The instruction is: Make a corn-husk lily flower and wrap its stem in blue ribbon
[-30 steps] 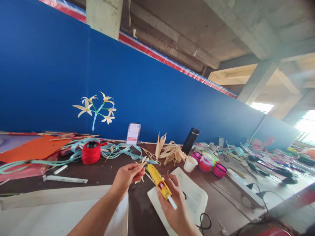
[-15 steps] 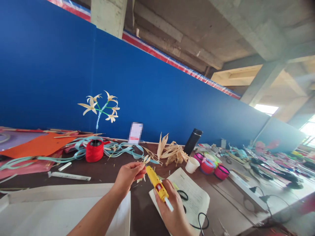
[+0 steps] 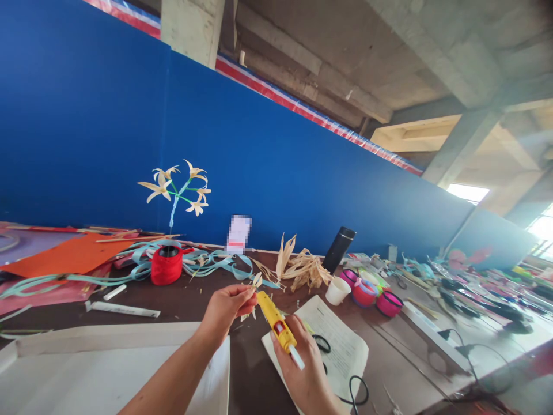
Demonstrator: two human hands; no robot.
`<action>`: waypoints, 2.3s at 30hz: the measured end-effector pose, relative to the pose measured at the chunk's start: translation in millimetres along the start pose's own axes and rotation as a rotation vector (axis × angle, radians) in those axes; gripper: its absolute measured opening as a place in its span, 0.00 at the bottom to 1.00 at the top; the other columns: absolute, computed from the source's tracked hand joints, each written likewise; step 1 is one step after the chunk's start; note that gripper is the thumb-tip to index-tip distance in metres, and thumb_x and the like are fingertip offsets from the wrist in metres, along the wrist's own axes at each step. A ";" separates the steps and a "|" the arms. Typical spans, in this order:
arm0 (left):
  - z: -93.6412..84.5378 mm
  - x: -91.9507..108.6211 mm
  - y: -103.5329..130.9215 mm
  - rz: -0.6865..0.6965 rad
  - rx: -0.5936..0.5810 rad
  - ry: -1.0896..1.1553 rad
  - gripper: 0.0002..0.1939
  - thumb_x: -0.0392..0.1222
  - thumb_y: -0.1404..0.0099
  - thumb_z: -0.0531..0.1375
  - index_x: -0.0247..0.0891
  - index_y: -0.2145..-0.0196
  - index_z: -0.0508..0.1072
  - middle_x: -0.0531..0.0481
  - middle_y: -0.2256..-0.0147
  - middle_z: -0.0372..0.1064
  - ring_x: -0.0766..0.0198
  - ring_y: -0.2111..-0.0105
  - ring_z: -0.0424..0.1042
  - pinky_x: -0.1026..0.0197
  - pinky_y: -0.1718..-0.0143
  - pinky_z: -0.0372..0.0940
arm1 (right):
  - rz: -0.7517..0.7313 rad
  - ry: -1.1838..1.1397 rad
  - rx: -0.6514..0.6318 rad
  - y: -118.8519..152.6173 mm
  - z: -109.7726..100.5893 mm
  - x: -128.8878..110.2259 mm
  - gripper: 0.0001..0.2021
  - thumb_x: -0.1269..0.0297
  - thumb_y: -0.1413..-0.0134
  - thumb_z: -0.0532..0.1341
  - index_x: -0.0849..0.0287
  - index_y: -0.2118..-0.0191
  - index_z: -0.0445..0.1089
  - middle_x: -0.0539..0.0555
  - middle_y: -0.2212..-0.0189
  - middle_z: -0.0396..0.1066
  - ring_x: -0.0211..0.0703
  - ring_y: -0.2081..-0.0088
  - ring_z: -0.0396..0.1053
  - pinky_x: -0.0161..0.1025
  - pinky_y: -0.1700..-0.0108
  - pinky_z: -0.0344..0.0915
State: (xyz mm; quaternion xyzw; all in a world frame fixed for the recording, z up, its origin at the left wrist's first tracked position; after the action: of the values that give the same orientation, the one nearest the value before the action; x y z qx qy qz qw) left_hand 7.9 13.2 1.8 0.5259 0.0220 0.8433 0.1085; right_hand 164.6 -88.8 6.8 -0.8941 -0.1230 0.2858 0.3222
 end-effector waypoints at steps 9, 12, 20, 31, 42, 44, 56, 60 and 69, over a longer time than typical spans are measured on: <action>0.1 -0.4 -1.4 0.013 0.018 0.014 0.16 0.43 0.59 0.72 0.31 0.74 0.77 0.47 0.77 0.74 0.66 0.76 0.74 0.66 0.72 0.70 | 0.003 -0.023 -0.024 -1.8 -0.4 -3.5 0.06 0.68 0.46 0.56 0.55 0.61 0.66 0.52 0.69 0.68 0.41 0.69 0.68 0.34 0.67 0.65; 0.1 -0.3 -1.1 0.013 0.014 0.015 0.15 0.43 0.58 0.71 0.31 0.73 0.77 0.46 0.76 0.75 0.65 0.75 0.74 0.66 0.72 0.70 | -0.016 -0.008 0.013 0.1 0.0 -0.4 0.09 0.68 0.47 0.56 0.54 0.59 0.66 0.53 0.68 0.69 0.42 0.68 0.69 0.35 0.65 0.66; 0.3 1.3 -0.3 0.018 0.014 0.023 0.17 0.44 0.59 0.72 0.31 0.73 0.77 0.46 0.76 0.75 0.66 0.75 0.74 0.66 0.72 0.70 | 0.001 -0.002 -0.016 1.2 0.2 1.8 0.08 0.69 0.48 0.56 0.54 0.60 0.65 0.54 0.66 0.69 0.44 0.65 0.69 0.35 0.65 0.66; 0.0 1.0 -1.1 0.023 0.004 0.028 0.18 0.45 0.59 0.72 0.31 0.72 0.77 0.46 0.75 0.75 0.67 0.75 0.73 0.66 0.72 0.70 | 0.035 -0.041 -0.090 -1.0 -1.2 -2.4 0.08 0.73 0.47 0.55 0.55 0.62 0.62 0.52 0.67 0.67 0.41 0.66 0.67 0.35 0.63 0.63; 1.0 2.3 -0.7 0.026 0.005 0.017 0.17 0.45 0.58 0.71 0.30 0.72 0.77 0.47 0.75 0.74 0.67 0.75 0.73 0.67 0.72 0.70 | -0.001 -0.043 -0.058 3.4 2.5 4.2 0.09 0.73 0.46 0.55 0.55 0.60 0.62 0.53 0.65 0.68 0.41 0.64 0.67 0.35 0.62 0.64; 0.4 1.2 -1.3 0.027 0.003 0.016 0.17 0.45 0.58 0.71 0.30 0.72 0.77 0.46 0.75 0.74 0.67 0.75 0.73 0.67 0.72 0.70 | 0.019 -0.047 -0.083 3.5 2.3 4.3 0.09 0.73 0.46 0.55 0.55 0.60 0.62 0.53 0.65 0.67 0.41 0.64 0.67 0.35 0.61 0.63; 0.0 0.7 -2.6 0.030 0.005 0.017 0.17 0.45 0.58 0.72 0.30 0.72 0.77 0.47 0.75 0.74 0.67 0.75 0.73 0.67 0.73 0.70 | 0.033 -0.043 -0.070 2.8 2.0 0.8 0.07 0.72 0.46 0.55 0.56 0.61 0.62 0.53 0.67 0.67 0.41 0.66 0.67 0.35 0.62 0.63; -0.3 0.9 -1.8 0.028 0.003 0.017 0.17 0.45 0.58 0.71 0.30 0.72 0.77 0.47 0.75 0.74 0.68 0.75 0.73 0.67 0.72 0.70 | 0.036 -0.046 -0.078 4.6 4.0 4.4 0.08 0.72 0.47 0.56 0.56 0.60 0.63 0.53 0.66 0.67 0.41 0.65 0.67 0.35 0.62 0.63; 2.3 4.5 1.9 0.025 0.003 0.016 0.17 0.45 0.58 0.71 0.30 0.72 0.77 0.46 0.75 0.74 0.67 0.75 0.73 0.67 0.72 0.70 | 0.003 -0.060 -0.065 4.1 2.6 6.4 0.08 0.71 0.46 0.55 0.56 0.59 0.63 0.53 0.66 0.68 0.41 0.65 0.67 0.35 0.62 0.64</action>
State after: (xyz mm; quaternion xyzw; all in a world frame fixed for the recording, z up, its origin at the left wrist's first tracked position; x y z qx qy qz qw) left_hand 7.7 12.1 7.0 0.5194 0.0174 0.8488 0.0969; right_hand 168.4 -88.0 -0.2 -0.8953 -0.1406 0.3088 0.2887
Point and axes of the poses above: each hand's wrist, its own y-axis away from the middle knuckle, its own z-axis out of the palm, x = y × z, the point moved 2 cm from there along -y, towards the middle knuckle
